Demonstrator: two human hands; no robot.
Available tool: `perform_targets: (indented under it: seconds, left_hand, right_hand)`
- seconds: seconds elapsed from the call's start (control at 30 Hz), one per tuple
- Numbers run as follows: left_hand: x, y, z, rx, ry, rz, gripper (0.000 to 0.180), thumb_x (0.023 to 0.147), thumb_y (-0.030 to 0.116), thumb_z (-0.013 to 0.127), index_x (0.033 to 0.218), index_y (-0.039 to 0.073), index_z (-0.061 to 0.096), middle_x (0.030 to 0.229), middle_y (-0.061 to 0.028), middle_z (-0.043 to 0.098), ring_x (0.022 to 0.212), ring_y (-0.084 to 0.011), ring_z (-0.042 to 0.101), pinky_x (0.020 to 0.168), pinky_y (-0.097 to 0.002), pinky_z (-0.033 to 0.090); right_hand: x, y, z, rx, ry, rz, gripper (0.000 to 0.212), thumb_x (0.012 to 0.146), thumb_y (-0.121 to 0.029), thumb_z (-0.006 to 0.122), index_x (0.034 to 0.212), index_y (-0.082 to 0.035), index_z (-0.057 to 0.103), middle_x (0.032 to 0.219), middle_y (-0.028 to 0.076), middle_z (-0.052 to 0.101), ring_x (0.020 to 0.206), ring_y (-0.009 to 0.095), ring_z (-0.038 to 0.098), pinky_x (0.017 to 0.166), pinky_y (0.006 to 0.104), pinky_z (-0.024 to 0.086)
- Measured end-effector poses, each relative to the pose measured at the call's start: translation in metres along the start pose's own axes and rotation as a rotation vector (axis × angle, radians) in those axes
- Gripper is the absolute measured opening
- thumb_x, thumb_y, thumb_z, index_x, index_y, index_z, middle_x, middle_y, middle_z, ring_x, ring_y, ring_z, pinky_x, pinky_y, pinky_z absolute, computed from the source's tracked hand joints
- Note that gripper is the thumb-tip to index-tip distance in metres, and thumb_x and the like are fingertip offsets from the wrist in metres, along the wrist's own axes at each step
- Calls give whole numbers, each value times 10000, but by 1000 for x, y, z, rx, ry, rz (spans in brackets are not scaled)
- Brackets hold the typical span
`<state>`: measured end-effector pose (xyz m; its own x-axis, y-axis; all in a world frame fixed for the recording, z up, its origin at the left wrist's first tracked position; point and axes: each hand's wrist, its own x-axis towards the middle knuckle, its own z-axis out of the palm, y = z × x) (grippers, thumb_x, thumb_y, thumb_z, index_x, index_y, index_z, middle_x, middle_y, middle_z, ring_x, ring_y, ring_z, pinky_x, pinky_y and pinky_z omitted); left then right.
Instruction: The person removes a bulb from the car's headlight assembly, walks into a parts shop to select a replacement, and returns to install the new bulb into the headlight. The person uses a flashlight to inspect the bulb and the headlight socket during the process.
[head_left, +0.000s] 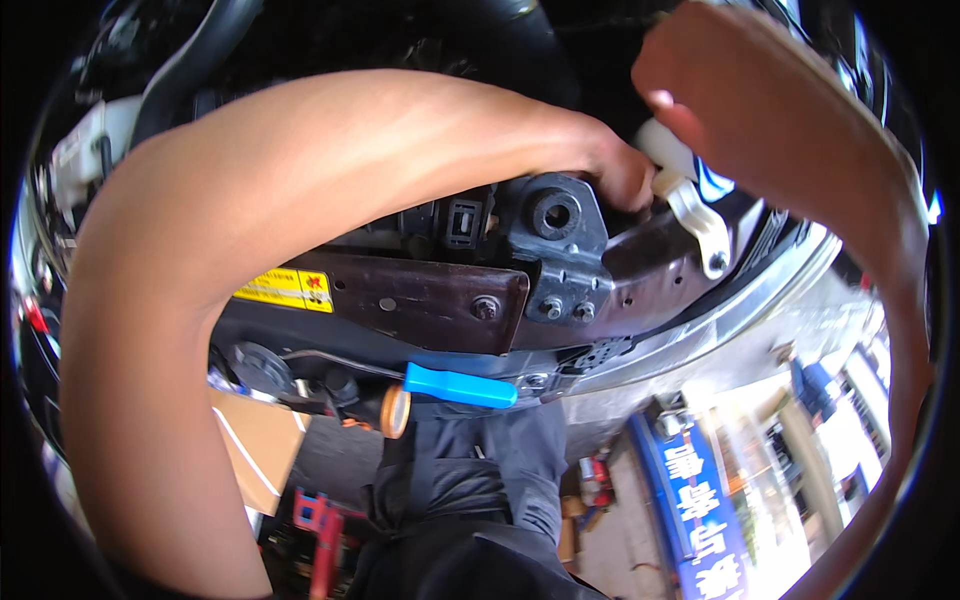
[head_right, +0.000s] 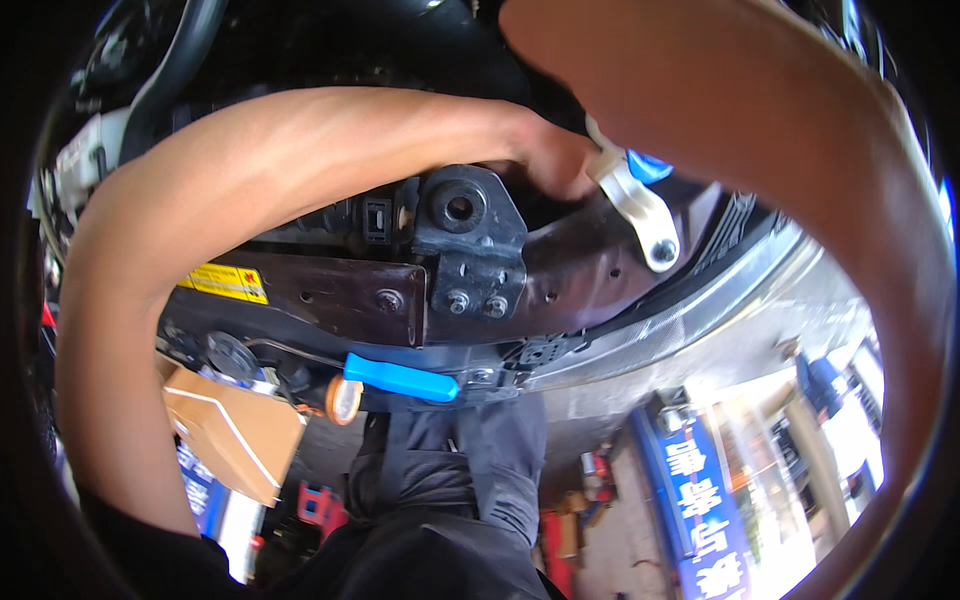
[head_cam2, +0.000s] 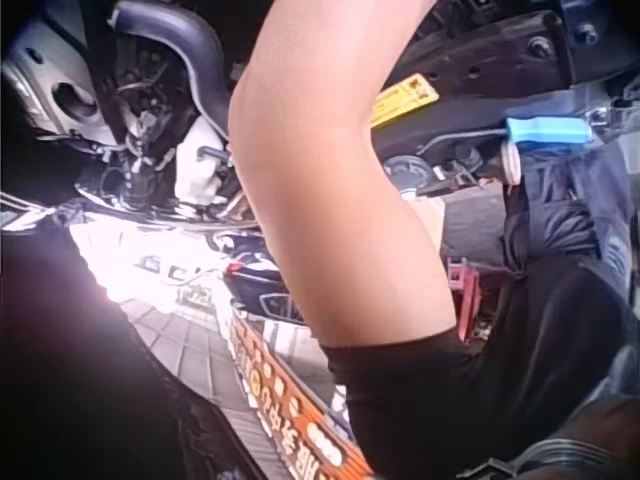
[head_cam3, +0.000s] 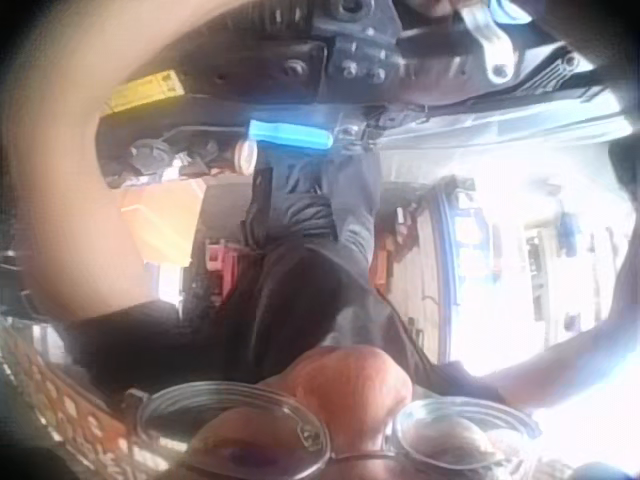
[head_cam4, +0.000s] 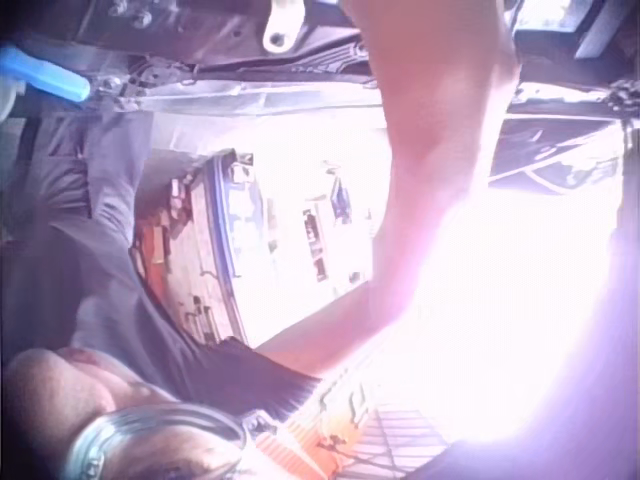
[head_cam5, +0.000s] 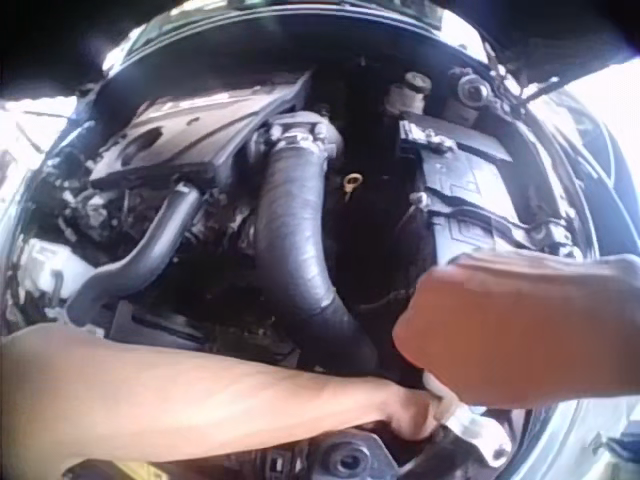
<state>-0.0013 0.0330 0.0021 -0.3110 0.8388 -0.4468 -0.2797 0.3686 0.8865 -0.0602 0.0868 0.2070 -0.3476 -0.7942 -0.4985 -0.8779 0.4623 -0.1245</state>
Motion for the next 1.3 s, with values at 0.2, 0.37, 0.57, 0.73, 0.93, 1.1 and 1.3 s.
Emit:
perform_targets:
  seconds: [0.2,0.37,0.57,0.73,0.93,1.1,1.3]
  left_hand:
    - [-26,3,-1,52,60,42,280,1016,71,543,1260,42,677,1224,-155,726,1175,-258,660,1051,-402,496]
    - [-38,2,-2,112,93,130,277,1016,77,547,1259,44,677,1223,-158,727,1173,-269,666,1051,-405,500]
    - [-46,3,-5,172,93,211,274,1015,83,552,1257,47,677,1221,-162,728,1171,-283,673,1052,-410,506]
    - [-50,6,-12,207,61,239,272,1015,89,556,1255,49,677,1220,-165,729,1169,-295,679,1052,-413,511]
    - [-52,13,-17,221,22,233,269,1014,95,561,1254,51,676,1219,-169,730,1167,-308,686,1052,-417,516]
    - [-47,16,-18,179,-17,198,271,1023,110,558,1266,49,662,1229,-170,722,1168,-312,689,1049,-414,524]
    - [-44,15,-5,-234,1,57,285,1051,143,543,1304,38,618,1264,-167,696,1172,-301,686,1041,-399,538]
  right_hand:
    - [21,-17,19,-106,-239,-297,88,849,-10,755,843,-79,810,810,115,760,837,302,772,812,392,613]
    - [43,-13,-1,-42,-551,-238,63,900,-49,732,926,-35,788,905,132,755,873,294,758,810,401,600]
    - [45,15,-8,258,-488,-304,106,902,-74,737,968,6,758,1014,150,742,915,292,731,801,411,585]
    - [8,40,-13,474,-29,-273,103,829,-44,775,908,10,738,937,164,735,863,313,722,737,383,585]
    - [-40,80,0,539,243,-116,81,812,17,788,888,0,766,916,157,746,806,283,741,663,348,589]
    - [-75,93,21,504,425,29,159,974,-123,719,931,28,742,917,185,741,831,273,745,685,336,590]
    - [-93,99,60,553,557,-18,87,904,-71,767,911,13,745,896,169,763,847,286,756,731,380,618]
